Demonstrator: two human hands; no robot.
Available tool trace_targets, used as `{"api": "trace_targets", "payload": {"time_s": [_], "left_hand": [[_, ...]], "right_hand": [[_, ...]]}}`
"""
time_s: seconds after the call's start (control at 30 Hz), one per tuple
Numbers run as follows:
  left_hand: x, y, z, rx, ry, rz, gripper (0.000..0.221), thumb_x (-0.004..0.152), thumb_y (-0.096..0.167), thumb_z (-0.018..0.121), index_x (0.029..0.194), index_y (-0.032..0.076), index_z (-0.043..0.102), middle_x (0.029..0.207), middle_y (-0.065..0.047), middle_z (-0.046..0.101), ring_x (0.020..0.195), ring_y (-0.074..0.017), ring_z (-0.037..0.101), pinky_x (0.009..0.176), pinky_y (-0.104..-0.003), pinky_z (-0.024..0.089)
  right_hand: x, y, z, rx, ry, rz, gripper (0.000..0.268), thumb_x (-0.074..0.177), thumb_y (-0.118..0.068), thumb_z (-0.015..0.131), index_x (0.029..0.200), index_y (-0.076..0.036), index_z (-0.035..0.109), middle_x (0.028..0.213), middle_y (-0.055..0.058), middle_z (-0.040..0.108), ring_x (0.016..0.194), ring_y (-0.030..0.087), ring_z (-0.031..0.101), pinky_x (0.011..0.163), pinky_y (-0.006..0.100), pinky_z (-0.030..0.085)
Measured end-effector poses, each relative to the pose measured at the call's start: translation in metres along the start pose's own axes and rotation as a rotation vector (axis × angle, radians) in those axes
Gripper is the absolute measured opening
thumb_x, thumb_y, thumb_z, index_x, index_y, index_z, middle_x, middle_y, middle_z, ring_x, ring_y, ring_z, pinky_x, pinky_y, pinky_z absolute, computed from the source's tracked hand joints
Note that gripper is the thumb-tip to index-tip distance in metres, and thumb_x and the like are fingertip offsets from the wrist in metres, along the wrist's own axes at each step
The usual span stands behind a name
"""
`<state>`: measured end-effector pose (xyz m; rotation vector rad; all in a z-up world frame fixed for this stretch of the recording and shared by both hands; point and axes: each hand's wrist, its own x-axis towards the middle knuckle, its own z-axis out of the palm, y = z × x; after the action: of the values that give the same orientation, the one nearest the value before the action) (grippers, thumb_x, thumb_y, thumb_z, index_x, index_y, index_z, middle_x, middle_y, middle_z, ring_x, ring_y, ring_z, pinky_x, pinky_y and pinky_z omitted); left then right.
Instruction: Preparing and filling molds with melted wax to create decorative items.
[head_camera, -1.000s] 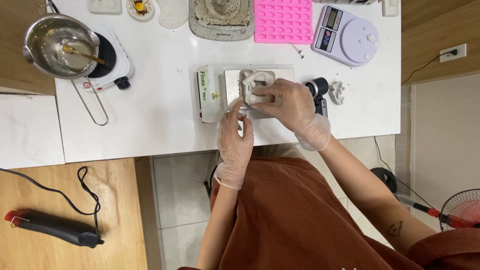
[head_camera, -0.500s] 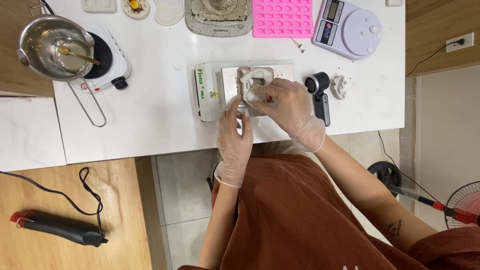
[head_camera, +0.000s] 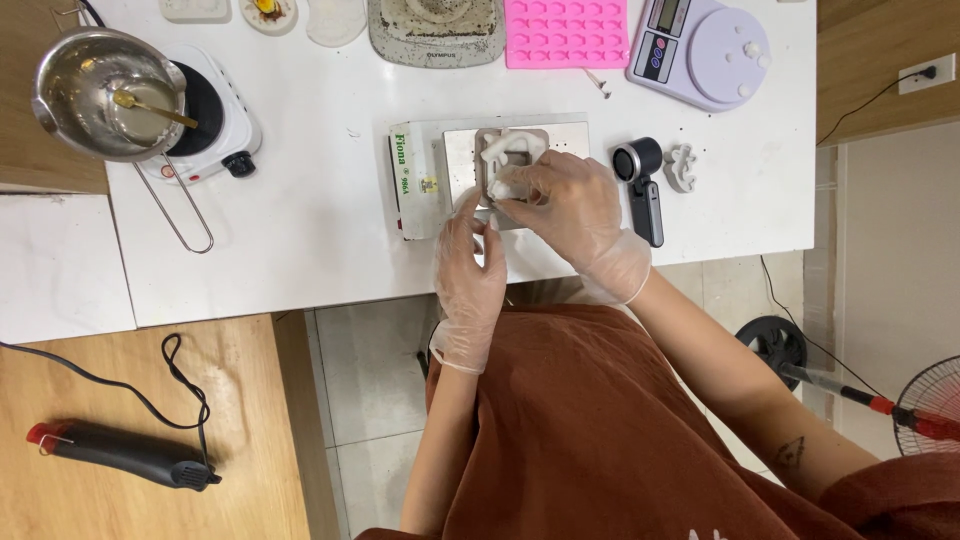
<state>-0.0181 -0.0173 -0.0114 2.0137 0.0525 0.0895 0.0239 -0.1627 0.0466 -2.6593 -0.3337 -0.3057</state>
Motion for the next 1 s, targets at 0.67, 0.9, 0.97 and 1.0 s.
{"api": "trace_targets", "payload": {"time_s": [0.67, 0.9, 0.97, 1.0], "left_hand": [[0.0006, 0.0015, -0.0035, -0.044, 0.009, 0.018, 0.041, 0.101, 0.013, 0.063, 0.141, 0.008, 0.058, 0.105, -0.007, 0.068, 0.084, -0.0161, 0.065, 0.071, -0.03, 0.055], [0.0006, 0.0033, -0.0036, -0.007, 0.001, -0.006, 0.041, 0.1, 0.013, 0.065, 0.14, 0.008, 0.059, 0.1, -0.007, 0.068, 0.08, -0.0172, 0.064, 0.071, -0.031, 0.054], [0.0012, 0.002, -0.0028, -0.008, -0.005, 0.006, 0.042, 0.1, 0.013, 0.064, 0.141, 0.007, 0.059, 0.1, -0.007, 0.068, 0.08, -0.0173, 0.064, 0.071, -0.031, 0.054], [0.0011, 0.0012, -0.0025, -0.009, -0.01, 0.013, 0.042, 0.1, 0.013, 0.064, 0.141, 0.006, 0.058, 0.1, -0.007, 0.068, 0.079, -0.0173, 0.064, 0.071, -0.031, 0.054]], "right_hand": [[-0.0004, -0.0001, 0.0025, -0.015, -0.009, 0.025, 0.032, 0.078, -0.029, 0.091, 0.102, -0.01, 0.081, 0.083, 0.004, 0.071, 0.063, 0.017, 0.068, 0.057, 0.033, 0.053], [0.0013, -0.0037, 0.0013, -0.037, 0.035, 0.01, 0.029, 0.074, -0.026, 0.091, 0.095, -0.01, 0.08, 0.08, 0.006, 0.069, 0.062, 0.022, 0.067, 0.058, 0.036, 0.052], [0.0021, -0.0038, 0.0011, -0.041, 0.035, 0.012, 0.029, 0.073, -0.026, 0.091, 0.095, -0.01, 0.08, 0.08, 0.006, 0.069, 0.062, 0.022, 0.066, 0.058, 0.036, 0.052], [0.0022, -0.004, 0.001, -0.044, 0.032, 0.012, 0.03, 0.071, -0.025, 0.091, 0.095, -0.01, 0.08, 0.08, 0.006, 0.069, 0.062, 0.022, 0.066, 0.058, 0.036, 0.052]]}}
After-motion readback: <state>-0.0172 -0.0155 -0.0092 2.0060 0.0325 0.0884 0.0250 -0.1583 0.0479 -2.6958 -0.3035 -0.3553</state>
